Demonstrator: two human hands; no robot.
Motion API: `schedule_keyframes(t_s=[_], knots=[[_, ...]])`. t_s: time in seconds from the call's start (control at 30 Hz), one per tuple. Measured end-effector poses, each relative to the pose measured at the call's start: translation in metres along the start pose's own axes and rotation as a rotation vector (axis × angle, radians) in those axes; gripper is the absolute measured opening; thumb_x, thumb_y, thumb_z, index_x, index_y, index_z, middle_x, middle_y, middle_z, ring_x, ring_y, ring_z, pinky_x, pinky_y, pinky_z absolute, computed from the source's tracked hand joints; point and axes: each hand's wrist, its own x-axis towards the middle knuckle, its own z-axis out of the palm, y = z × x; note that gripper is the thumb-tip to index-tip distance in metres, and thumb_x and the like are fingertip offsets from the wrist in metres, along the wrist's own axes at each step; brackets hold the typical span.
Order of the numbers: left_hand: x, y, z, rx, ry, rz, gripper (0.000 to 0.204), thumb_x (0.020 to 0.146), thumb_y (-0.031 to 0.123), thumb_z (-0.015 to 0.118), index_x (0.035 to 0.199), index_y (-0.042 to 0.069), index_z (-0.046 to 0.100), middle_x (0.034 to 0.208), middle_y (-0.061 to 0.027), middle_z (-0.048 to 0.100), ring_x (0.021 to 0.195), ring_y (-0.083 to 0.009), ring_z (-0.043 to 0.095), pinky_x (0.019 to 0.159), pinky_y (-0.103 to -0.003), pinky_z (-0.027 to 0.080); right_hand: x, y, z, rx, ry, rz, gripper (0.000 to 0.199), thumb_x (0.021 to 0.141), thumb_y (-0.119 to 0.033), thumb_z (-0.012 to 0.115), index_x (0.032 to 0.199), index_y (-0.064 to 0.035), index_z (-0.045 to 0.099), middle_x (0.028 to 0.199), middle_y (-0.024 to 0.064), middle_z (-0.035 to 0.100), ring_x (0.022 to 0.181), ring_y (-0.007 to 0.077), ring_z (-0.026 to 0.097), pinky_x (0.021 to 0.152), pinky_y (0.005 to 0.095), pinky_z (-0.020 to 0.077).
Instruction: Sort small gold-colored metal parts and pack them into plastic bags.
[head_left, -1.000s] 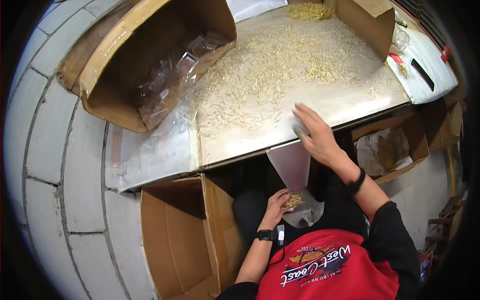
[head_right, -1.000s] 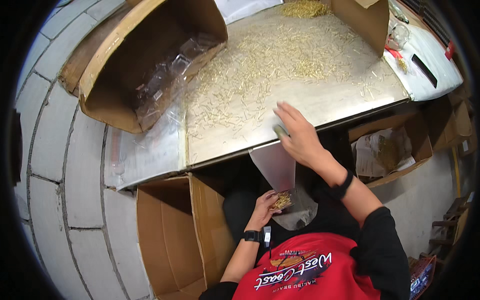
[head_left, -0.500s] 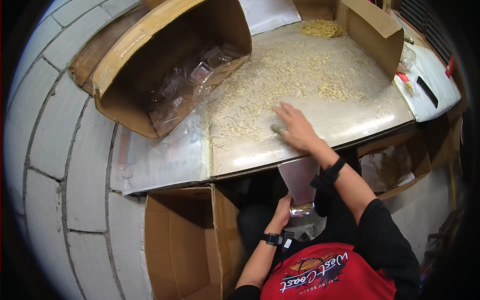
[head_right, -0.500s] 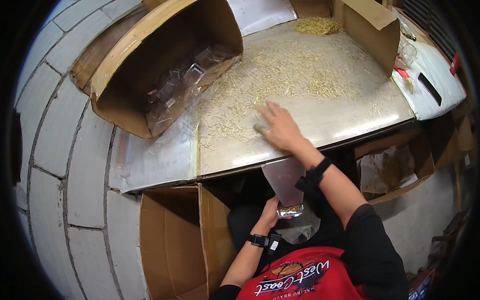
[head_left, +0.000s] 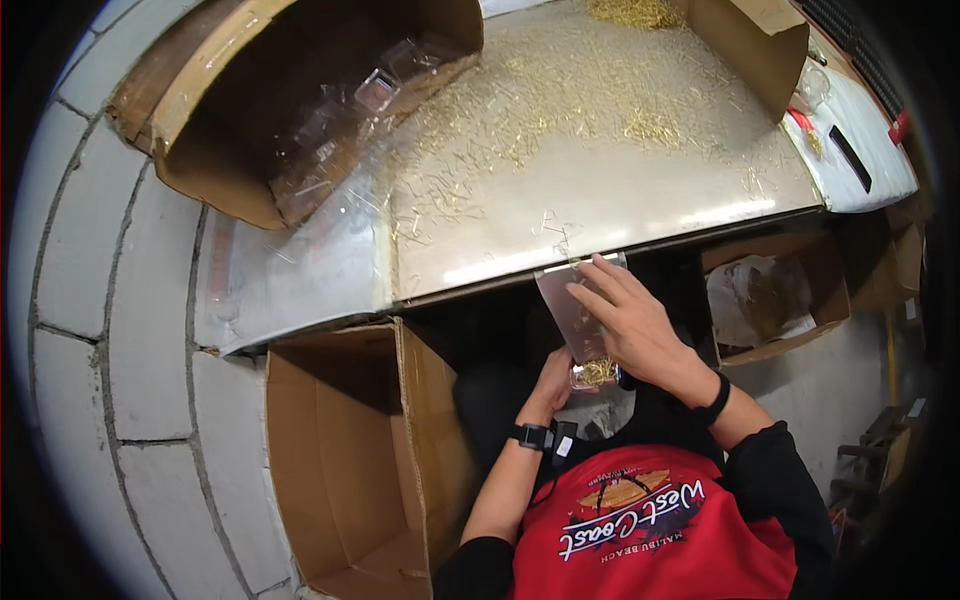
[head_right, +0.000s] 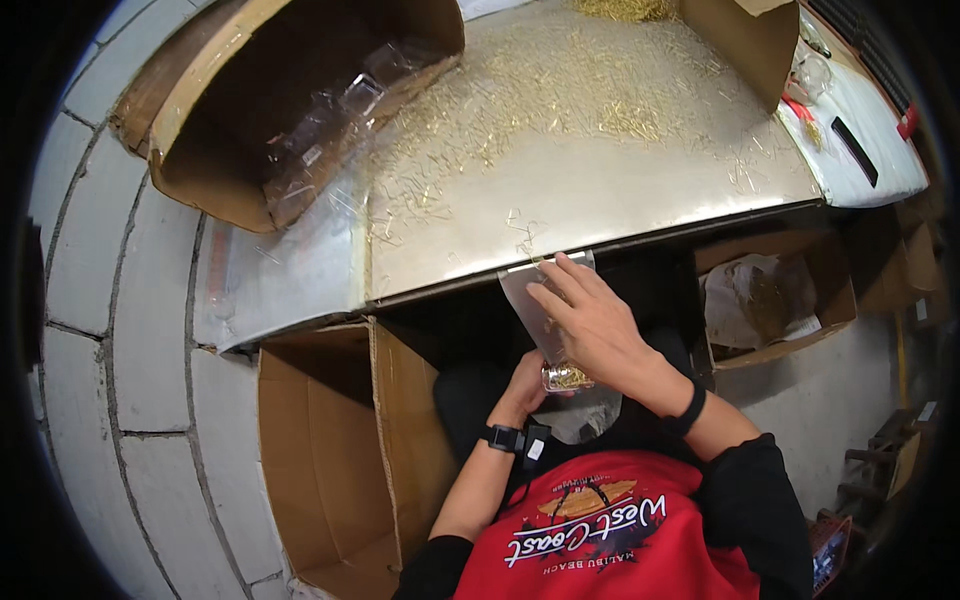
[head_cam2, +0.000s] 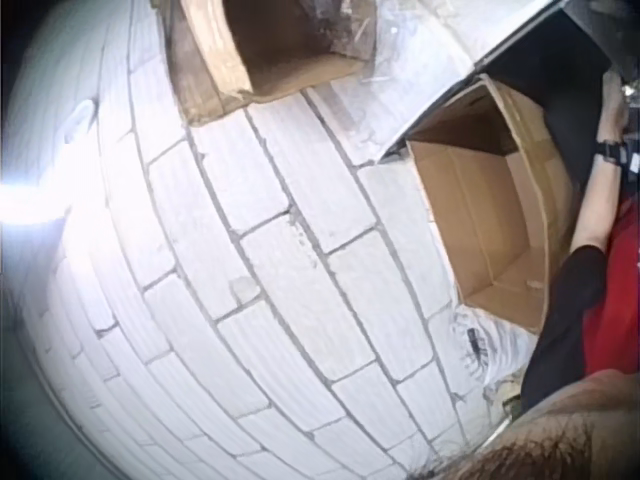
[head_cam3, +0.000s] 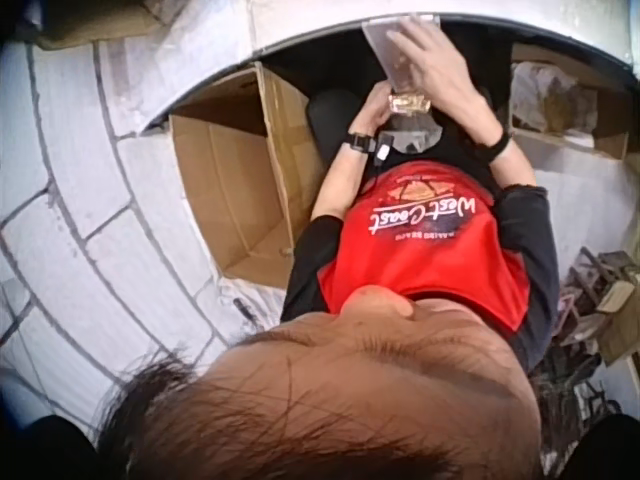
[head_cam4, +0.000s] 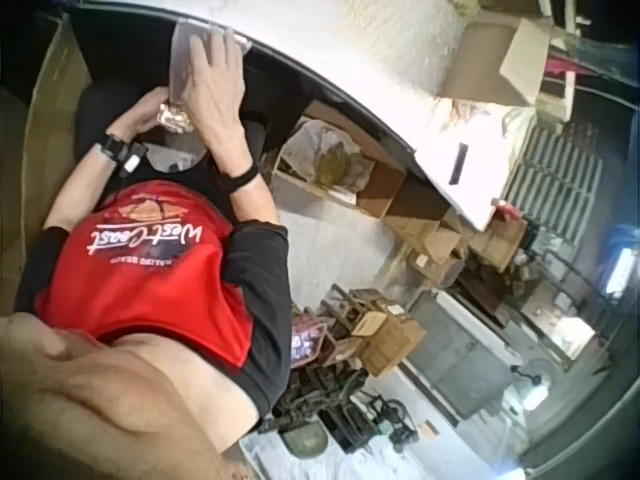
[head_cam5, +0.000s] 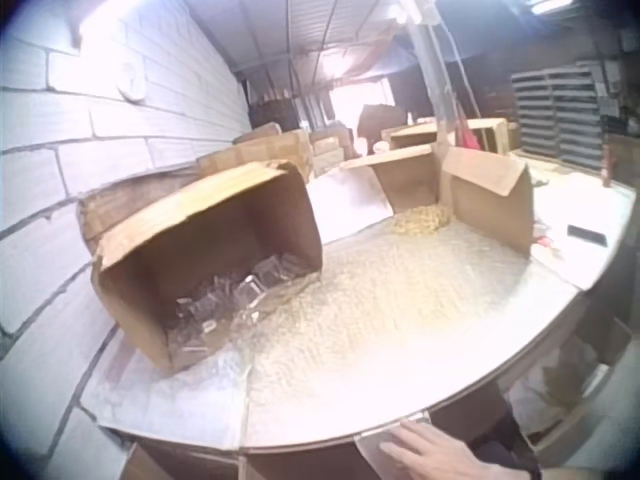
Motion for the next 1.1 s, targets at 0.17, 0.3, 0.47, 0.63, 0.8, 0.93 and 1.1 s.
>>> schedule_keyframes(t_s=[0.17,0.3,0.47,0.63,0.8,0.93,1.1], knots=[[-0.001,-0.006,-0.006,0.004,-0.071,-0.024,0.044,0.095,0.038,0.041,0.115,0.001,0.054,0.097,-0.0101,0.066,0.075,-0.021,0.067,0.051,-0.031,0.056,-0.045,0.018,-0.02,0.295,-0.053,0.076,0.045,0.066,0.015,0.048,0.107,-0.0012,0.06,0.11,0.0171,0.059,0.105,0.0343,0.057,0.089,0.0375,0.0477],[-0.006,-0.007,-0.002,0.021,-0.095,-0.041,0.046,0.096,0.039,0.038,0.113,-0.001,0.054,0.096,-0.01,0.066,0.076,-0.0195,0.067,0.053,-0.029,0.056,-0.074,0.031,0.0,0.439,-0.099,0.171,0.039,0.067,0.016,0.047,0.101,0.0015,0.061,0.099,0.0185,0.062,0.094,0.0343,0.061,0.08,0.0351,0.0498],[-0.015,-0.022,-0.031,-0.025,-0.145,-0.066,0.04,0.096,0.034,0.042,0.11,-0.001,0.057,0.093,-0.0091,0.066,0.079,-0.0157,0.066,0.063,-0.029,0.057,-0.084,0.025,0.019,0.526,-0.138,0.106,0.027,0.074,0.011,0.052,0.099,0.0035,0.06,0.094,0.0178,0.062,0.089,0.0353,0.061,0.078,0.0353,0.0496],[-0.054,0.015,-0.004,0.16,-0.115,-0.006,0.032,0.093,0.028,0.052,0.109,0.001,0.057,0.091,-0.0103,0.066,0.07,-0.018,0.067,0.047,-0.025,0.055,-0.082,0.026,0.017,0.572,-0.079,0.195,0.031,0.077,0.005,0.053,0.107,0.0017,0.058,0.104,0.0193,0.061,0.097,0.0349,0.059,0.082,0.0377,0.0493],[-0.066,0.054,0.031,0.08,-0.098,0.156,0.041,0.097,0.033,0.04,0.109,-0.003,0.056,0.092,-0.0132,0.065,0.073,-0.0209,0.066,0.056,-0.028,0.056,-0.069,-0.008,0.017,0.329,-0.056,-0.094,0.05,0.08,-0.012,0.062,0.125,0.0026,0.046,0.129,0.0195,0.048,0.123,0.0324,0.044,0.102,0.0404,0.0367],[-0.065,0.05,0.048,-0.014,0.068,0.371,0.036,0.099,0.026,0.038,0.105,-0.004,0.058,0.1,-0.0117,0.062,0.09,-0.0161,0.061,0.081,-0.028,0.05,-0.069,-0.022,0.014,0.224,-0.065,-0.197,0.055,0.076,-0.014,0.064,0.125,0.0025,0.046,0.131,0.0192,0.046,0.126,0.032,0.041,0.105,0.0408,0.0341],[-0.067,0.041,0.06,-0.067,0.095,0.447,0.03,0.098,0.023,0.041,0.106,-0.002,0.056,0.101,-0.0086,0.061,0.091,-0.0149,0.06,0.081,-0.027,0.048,-0.06,-0.02,0.004,0.262,-0.043,-0.178,0.062,0.064,0.003,0.06,0.125,0.0035,0.046,0.13,0.0193,0.047,0.124,0.0324,0.044,0.103,0.042,0.037]])
